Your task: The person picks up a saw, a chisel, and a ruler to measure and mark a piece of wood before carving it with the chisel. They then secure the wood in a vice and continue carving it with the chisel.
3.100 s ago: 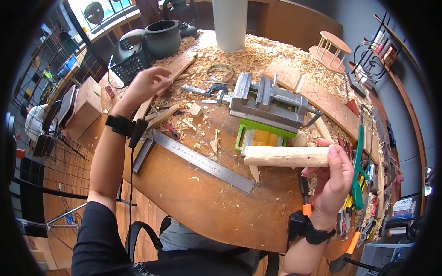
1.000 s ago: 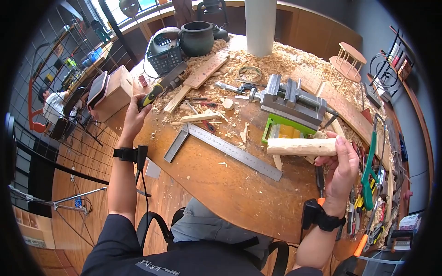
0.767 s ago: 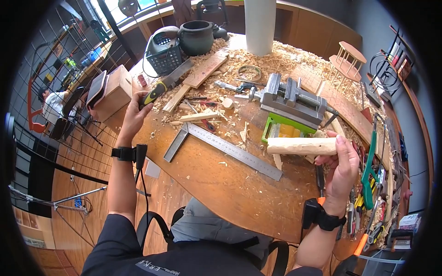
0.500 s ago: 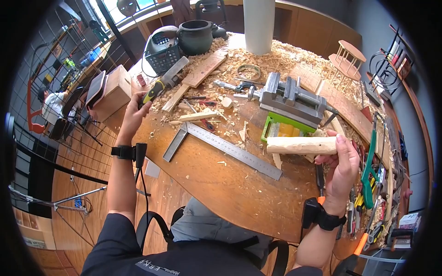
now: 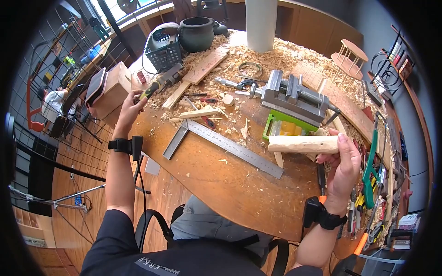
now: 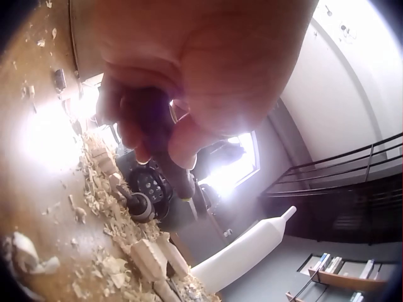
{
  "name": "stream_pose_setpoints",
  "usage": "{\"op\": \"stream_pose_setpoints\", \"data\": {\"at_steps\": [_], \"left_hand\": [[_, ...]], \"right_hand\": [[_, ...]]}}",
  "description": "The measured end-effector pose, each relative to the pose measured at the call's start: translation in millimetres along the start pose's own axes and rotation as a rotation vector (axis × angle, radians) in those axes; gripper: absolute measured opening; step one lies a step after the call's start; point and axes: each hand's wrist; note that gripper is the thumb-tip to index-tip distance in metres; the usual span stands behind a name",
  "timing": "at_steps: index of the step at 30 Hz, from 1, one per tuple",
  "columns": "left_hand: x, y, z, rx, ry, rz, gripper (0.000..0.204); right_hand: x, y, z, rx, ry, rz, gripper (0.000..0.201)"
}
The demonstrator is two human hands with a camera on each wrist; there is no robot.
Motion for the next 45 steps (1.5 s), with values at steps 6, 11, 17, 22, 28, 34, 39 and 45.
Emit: {"op": "stream_pose_setpoints", "data": {"at_steps": [6,11,17,22,28,34,39,45], "left_hand": [[-9,-6,13,0.036,-0.004,0.237,0.041],[-18,7,15,0.075,-0.026,0.357,0.044],[-30,20,16,-0.144,-0.024,0.509,0.036],[-73,75,-3,-0.423,-0.315,0.336,0.020],[-111,86,26,-0.340,-0.461,0.362,0.021],[-145,94,49,-0.504,-0.710,0.580,0.027],[-149,94,49,-0.489,-0.606,0.581,0.023],[-91,111,57,-0.553,-0.166,-0.106,0.022]], "right_hand": [[-3,-3,-1,-0.010,0.012,-0.008,0.038],[-2,-3,-1,-0.003,0.011,-0.014,0.038],[-4,-5,-1,-0.005,-0.003,-0.014,0.037],[-4,-3,-2,-0.015,-0.023,-0.016,0.037],[-2,-3,-1,-0.031,-0.042,0.005,0.037],[-5,-7,-3,-0.021,-0.041,0.009,0.036],[-6,-10,-3,-0.018,-0.031,0.012,0.036],[-3,-10,-3,-0.011,-0.041,0.031,0.037]]}}
Point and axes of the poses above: each hand's wrist, its own z-axis towards the middle knuckle, its own x-axis out of the back of the hand, y = z × x, and after that the axes turned 1 degree about -z, right-handed
